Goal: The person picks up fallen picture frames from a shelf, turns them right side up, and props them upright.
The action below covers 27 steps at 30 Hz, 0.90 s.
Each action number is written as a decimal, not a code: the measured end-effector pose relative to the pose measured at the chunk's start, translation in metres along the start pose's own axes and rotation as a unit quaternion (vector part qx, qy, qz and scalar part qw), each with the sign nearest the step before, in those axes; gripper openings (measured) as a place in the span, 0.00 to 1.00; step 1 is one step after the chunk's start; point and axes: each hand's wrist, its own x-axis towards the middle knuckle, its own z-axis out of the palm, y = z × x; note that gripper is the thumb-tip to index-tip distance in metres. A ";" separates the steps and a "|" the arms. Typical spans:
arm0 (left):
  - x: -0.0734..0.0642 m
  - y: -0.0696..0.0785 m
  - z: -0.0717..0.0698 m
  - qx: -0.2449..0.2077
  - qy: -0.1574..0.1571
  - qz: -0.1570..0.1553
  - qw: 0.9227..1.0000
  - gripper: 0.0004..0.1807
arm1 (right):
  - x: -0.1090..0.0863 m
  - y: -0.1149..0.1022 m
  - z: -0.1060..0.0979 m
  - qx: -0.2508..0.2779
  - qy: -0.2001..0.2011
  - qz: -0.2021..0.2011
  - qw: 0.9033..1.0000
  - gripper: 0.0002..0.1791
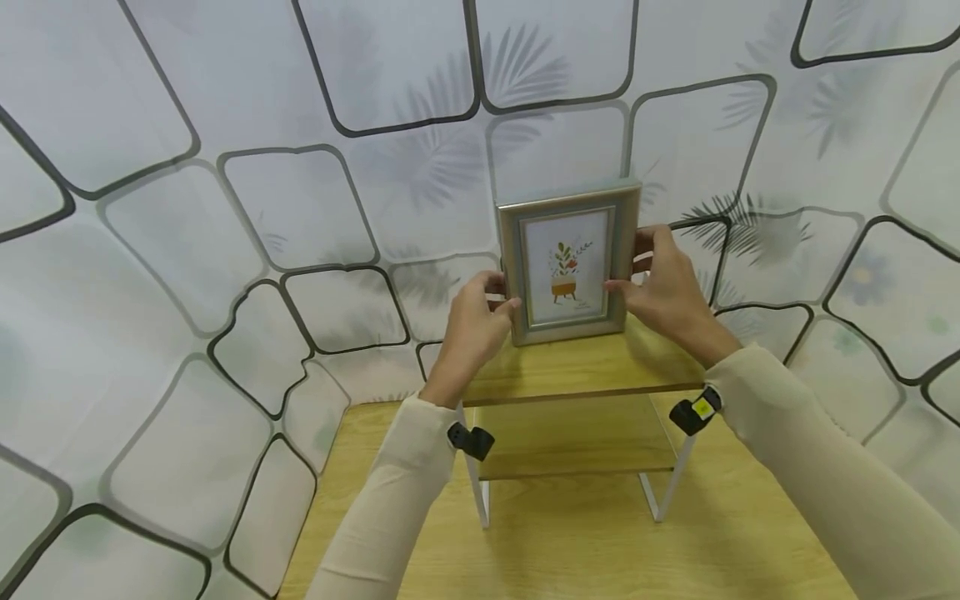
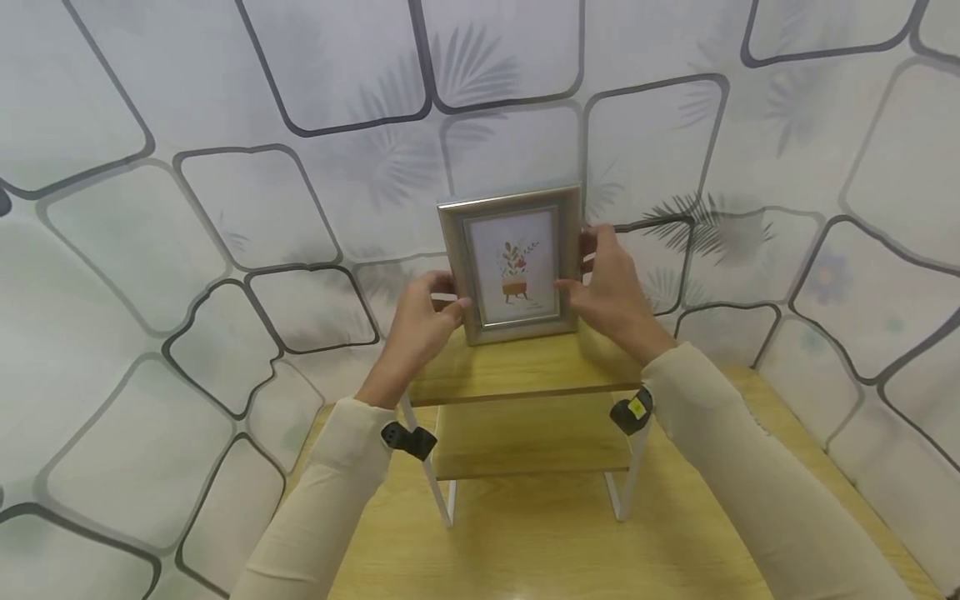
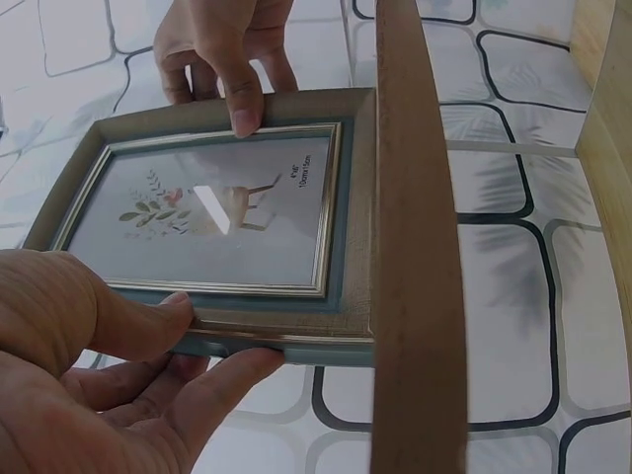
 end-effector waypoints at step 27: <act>0.002 -0.006 -0.001 0.013 0.004 0.032 0.999 0.23 | 0.003 -0.018 -0.019 0.013 0.039 -0.069 0.997 0.44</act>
